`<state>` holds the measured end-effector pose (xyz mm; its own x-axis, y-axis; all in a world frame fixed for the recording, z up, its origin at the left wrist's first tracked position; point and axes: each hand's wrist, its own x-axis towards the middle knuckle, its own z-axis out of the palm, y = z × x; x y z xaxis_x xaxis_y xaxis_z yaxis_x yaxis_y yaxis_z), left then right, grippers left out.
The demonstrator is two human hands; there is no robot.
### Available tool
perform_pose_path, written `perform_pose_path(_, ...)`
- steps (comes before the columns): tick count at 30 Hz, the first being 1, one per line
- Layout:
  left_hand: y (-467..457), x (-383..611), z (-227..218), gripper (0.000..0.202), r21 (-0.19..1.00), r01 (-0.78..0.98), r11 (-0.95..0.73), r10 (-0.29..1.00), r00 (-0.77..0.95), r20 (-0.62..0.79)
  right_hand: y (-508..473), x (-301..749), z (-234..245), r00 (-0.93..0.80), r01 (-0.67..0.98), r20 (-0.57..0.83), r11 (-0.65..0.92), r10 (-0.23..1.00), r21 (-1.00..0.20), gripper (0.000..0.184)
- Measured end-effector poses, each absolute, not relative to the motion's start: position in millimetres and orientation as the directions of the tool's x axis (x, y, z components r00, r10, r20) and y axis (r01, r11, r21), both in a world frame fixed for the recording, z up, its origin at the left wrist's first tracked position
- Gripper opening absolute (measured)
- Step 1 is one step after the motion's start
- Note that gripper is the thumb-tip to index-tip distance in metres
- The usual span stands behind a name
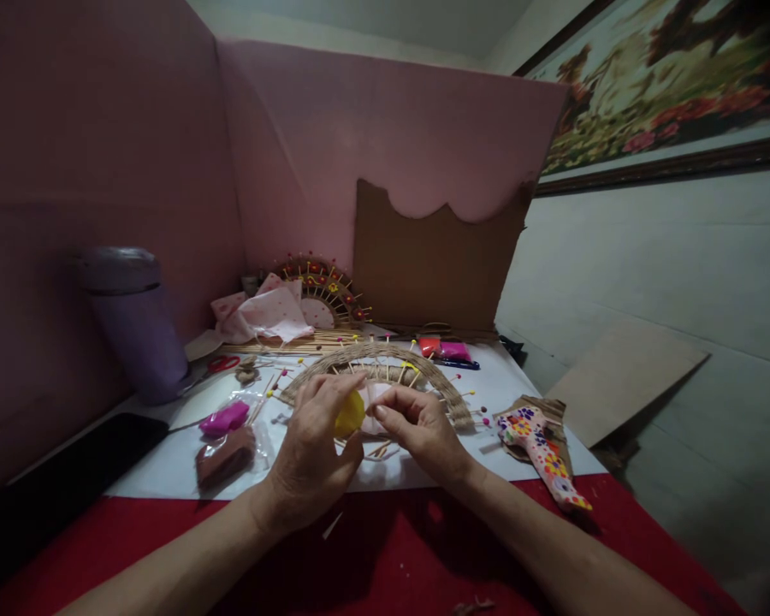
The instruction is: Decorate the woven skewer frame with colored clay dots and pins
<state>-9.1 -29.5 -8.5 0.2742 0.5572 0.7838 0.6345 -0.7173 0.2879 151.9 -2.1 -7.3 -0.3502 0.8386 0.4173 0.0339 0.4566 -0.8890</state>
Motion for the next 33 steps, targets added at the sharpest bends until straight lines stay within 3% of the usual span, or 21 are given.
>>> perform_pose_path(9, -32, -9, -5, 0.062, 0.276, 0.601, -0.750, 0.528, 0.294, 0.797, -1, 153, -6, -0.375, -0.009, 0.382, 0.409, 0.845, -0.913, 0.011)
perform_pose_path(12, -38, -9, 1, 0.056, 0.215, 0.625, -0.750, 0.488, 0.305, 0.818, -2, 154, -6, -0.320, -0.032, 0.430, 0.444, 0.844, -0.896, 0.012)
perform_pose_path(15, -45, -10, 3, 0.036, 0.155, 0.680, -0.716, 0.376, 0.189, 0.907, -6, 154, -6, -0.263, -0.042, 0.479, 0.486, 0.837, -0.873, 0.014)
perform_pose_path(16, -46, -10, 3, 0.025, 0.169, 0.684, -0.709, 0.373, 0.161, 0.914, -9, 154, -6, -0.261, -0.035, 0.499, 0.509, 0.826, -0.860, 0.015)
perform_pose_path(18, -48, -9, 1, 0.009, 0.289, 0.651, -0.702, 0.508, 0.173, 0.844, -14, 154, -7, -0.293, -0.009, 0.544, 0.566, 0.787, -0.824, 0.014)
perform_pose_path(20, -47, -9, 0, 0.014, 0.464, 0.588, -0.662, 0.694, 0.249, 0.675, -18, 153, -8, -0.349, 0.036, 0.576, 0.625, 0.739, -0.780, 0.011)
perform_pose_path(22, -46, -8, 1, 0.022, 0.575, 0.536, -0.618, 0.777, 0.305, 0.550, -20, 153, -10, -0.384, 0.087, 0.593, 0.668, 0.707, -0.739, 0.010)
perform_pose_path(27, -41, -8, 2, 0.023, 0.617, 0.496, -0.612, 0.790, 0.336, 0.513, -20, 151, -12, -0.396, 0.226, 0.634, 0.739, 0.665, -0.634, 0.011)
perform_pose_path(33, -37, -2, -9, 0.027, 0.696, 0.489, -0.526, 0.847, 0.222, 0.483, -22, 145, -13, -0.288, 0.466, 0.703, 0.736, 0.650, -0.490, 0.013)
